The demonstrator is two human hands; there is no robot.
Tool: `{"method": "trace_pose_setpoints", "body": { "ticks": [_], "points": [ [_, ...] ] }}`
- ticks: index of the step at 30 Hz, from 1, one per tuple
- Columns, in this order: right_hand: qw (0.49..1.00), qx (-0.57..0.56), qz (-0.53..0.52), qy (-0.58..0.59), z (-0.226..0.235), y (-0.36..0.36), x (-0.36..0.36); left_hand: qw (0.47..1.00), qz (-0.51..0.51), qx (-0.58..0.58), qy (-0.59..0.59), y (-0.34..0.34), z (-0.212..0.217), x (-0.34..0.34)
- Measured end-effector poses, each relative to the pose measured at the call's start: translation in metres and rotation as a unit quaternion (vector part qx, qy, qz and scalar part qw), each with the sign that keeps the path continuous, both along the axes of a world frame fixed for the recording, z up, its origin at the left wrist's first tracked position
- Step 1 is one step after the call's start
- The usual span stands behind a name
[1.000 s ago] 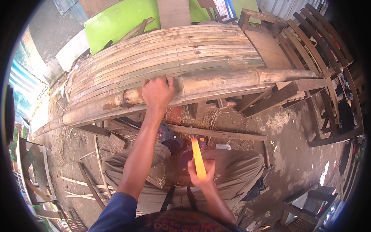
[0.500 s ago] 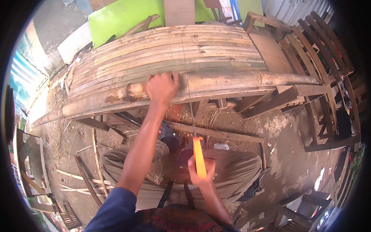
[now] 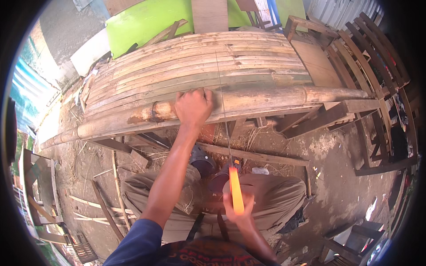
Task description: The person positions a long bamboo pole on a wooden workbench and uses a hand saw to cut it. The person holds the bamboo steady with one hand while sawing with the other, continuing the cut through the pole.
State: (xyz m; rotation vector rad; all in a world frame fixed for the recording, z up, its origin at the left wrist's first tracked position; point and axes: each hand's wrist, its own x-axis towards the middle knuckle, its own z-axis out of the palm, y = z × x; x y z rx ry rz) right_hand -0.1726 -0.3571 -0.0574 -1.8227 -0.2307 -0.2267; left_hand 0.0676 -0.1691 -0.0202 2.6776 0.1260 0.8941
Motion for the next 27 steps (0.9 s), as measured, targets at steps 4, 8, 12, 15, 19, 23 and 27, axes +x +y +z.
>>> {"method": "trace_pose_setpoints", "body": {
  "ticks": [4, 8, 12, 15, 19, 23, 27],
  "points": [
    [0.947, 0.271, -0.028, 0.17, 0.043, 0.036, 0.118, 1.0, -0.008, 0.006, 0.015, -0.003, 0.002, 0.0],
    [0.999, 0.037, -0.014, -0.02, 0.002, 0.012, 0.034, 0.995, 0.014, 0.034, 0.094, -0.002, 0.014, 0.007],
    [0.992, 0.119, -0.015, 0.048, -0.02, -0.014, -0.046, 1.0, 0.008, 0.003, 0.004, -0.005, 0.006, 0.002],
    [0.979, 0.155, -0.031, 0.131, 0.013, 0.003, 0.022, 0.998, -0.004, -0.004, -0.058, -0.006, -0.002, -0.008],
    [0.959, 0.229, -0.051, 0.16, 0.052, 0.047, 0.119, 0.998, -0.015, 0.018, -0.056, 0.0, -0.007, -0.008],
    [0.967, 0.215, -0.037, 0.133, 0.02, 0.016, 0.039, 0.999, -0.013, 0.018, -0.041, -0.004, 0.0, -0.003],
    [0.987, 0.141, -0.012, 0.081, 0.001, -0.021, -0.037, 0.999, -0.005, 0.001, -0.046, -0.007, -0.003, -0.004]
  ]
}}
